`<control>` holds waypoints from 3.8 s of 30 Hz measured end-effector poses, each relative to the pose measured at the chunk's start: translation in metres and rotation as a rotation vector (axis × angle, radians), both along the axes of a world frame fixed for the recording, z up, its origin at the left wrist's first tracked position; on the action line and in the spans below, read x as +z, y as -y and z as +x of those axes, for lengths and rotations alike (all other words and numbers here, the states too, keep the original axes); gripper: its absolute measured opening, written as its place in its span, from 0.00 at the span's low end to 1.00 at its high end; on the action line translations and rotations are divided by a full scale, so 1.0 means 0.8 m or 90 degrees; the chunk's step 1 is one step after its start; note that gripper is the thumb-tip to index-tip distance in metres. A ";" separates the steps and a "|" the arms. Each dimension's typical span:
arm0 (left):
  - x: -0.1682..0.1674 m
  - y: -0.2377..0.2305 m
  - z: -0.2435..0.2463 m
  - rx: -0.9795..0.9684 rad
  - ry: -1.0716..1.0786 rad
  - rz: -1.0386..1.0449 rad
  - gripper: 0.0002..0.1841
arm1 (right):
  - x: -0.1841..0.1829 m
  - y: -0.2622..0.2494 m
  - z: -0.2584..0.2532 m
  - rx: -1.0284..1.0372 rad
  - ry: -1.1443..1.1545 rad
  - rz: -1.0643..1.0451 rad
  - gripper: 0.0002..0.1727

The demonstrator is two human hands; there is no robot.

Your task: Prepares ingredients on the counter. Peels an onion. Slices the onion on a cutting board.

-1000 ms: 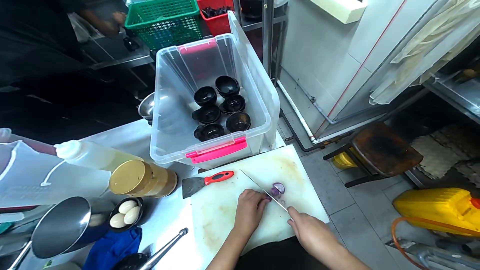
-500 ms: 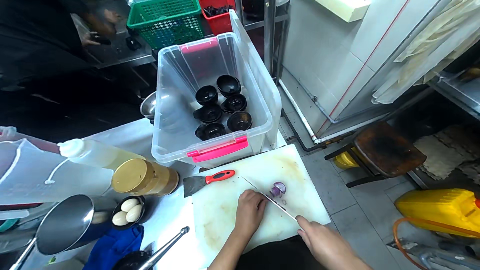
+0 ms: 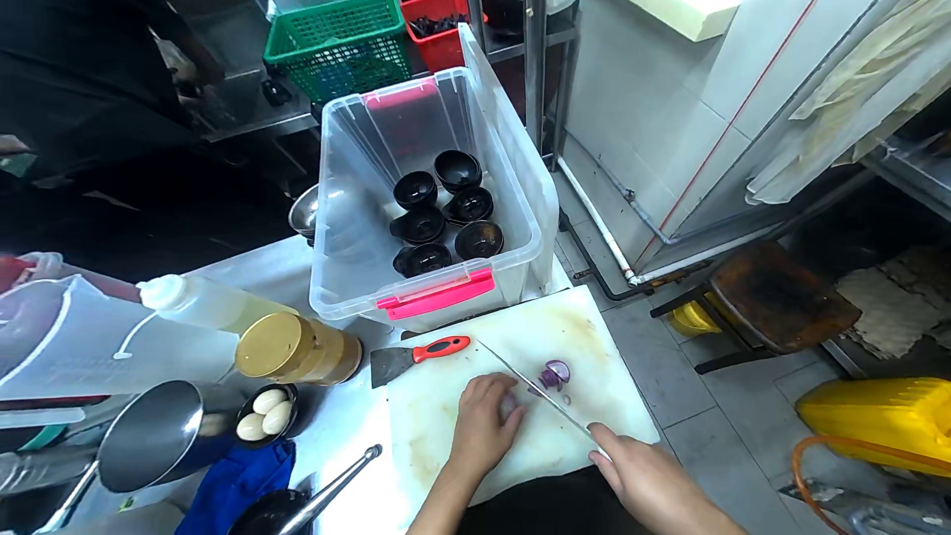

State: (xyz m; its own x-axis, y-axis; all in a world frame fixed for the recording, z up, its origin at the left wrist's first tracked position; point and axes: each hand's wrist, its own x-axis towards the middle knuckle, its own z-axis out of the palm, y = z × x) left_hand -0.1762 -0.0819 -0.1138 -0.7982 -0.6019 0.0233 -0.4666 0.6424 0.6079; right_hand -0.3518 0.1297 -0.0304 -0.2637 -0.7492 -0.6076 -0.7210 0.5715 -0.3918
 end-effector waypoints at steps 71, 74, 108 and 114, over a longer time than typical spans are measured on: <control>-0.008 -0.027 0.020 0.020 -0.021 0.060 0.13 | -0.009 0.022 0.016 0.063 -0.027 0.089 0.23; -0.002 -0.022 0.040 0.033 -0.017 0.107 0.20 | 0.000 0.013 0.019 0.067 -0.040 0.067 0.23; -0.013 -0.029 0.046 0.063 -0.025 0.110 0.15 | 0.006 0.034 0.043 0.089 -0.028 0.065 0.21; -0.018 -0.031 0.046 0.075 -0.050 0.099 0.13 | 0.001 0.042 0.040 0.096 -0.034 0.086 0.20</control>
